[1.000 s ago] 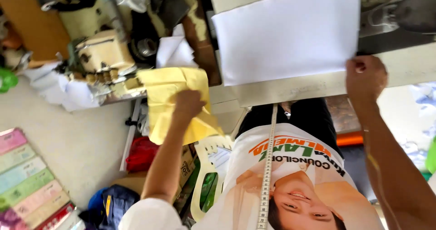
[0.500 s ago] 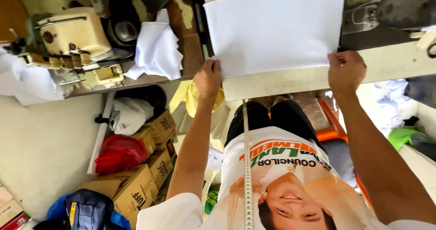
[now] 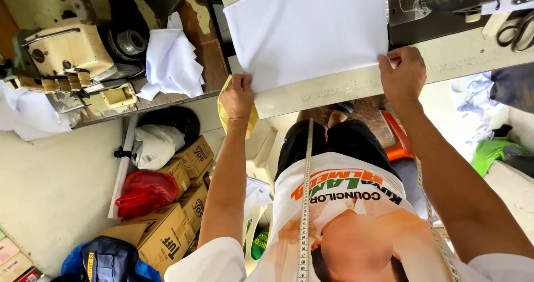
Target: Organizing and smoothing fabric pattern pieces on a work table in a sewing factory.
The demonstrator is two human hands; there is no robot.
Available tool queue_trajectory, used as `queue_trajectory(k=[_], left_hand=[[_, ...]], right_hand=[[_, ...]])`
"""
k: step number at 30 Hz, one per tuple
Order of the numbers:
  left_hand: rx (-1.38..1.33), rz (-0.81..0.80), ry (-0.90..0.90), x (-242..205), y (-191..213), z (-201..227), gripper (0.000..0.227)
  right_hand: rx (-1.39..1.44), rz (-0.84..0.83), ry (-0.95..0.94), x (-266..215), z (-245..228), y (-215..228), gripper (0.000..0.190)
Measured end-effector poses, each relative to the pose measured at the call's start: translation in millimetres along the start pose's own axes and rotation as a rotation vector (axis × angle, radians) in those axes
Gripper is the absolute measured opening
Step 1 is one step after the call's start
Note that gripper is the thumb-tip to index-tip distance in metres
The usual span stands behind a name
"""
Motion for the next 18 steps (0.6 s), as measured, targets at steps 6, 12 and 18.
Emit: queue_trajectory(k=[6,12,18], left_hand=[[0.042,0.056,-0.050,-3,-2,4,0.024],[0.024,0.065,-0.065,-4,-5,0,0.023],[0.038,0.057,-0.080,-7,1,3,0.024]], right_hand=[[-0.017,-0.022,-0.031,-1,5,-11,0.016],[-0.057,0.049,0.132,-5,4,-10,0.018],[0.022,0.075,0.143,-8,2,1,0.021]])
Point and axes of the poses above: each hand's wrist, its own x-axis towards the middle knuckle, its own y-axis out of the back of the hand, z = x × y, the point moved 7 cm from there along x, towards the middle knuckle, and after that the axes turned 9 degrees about -x, right-handed, at the moved point
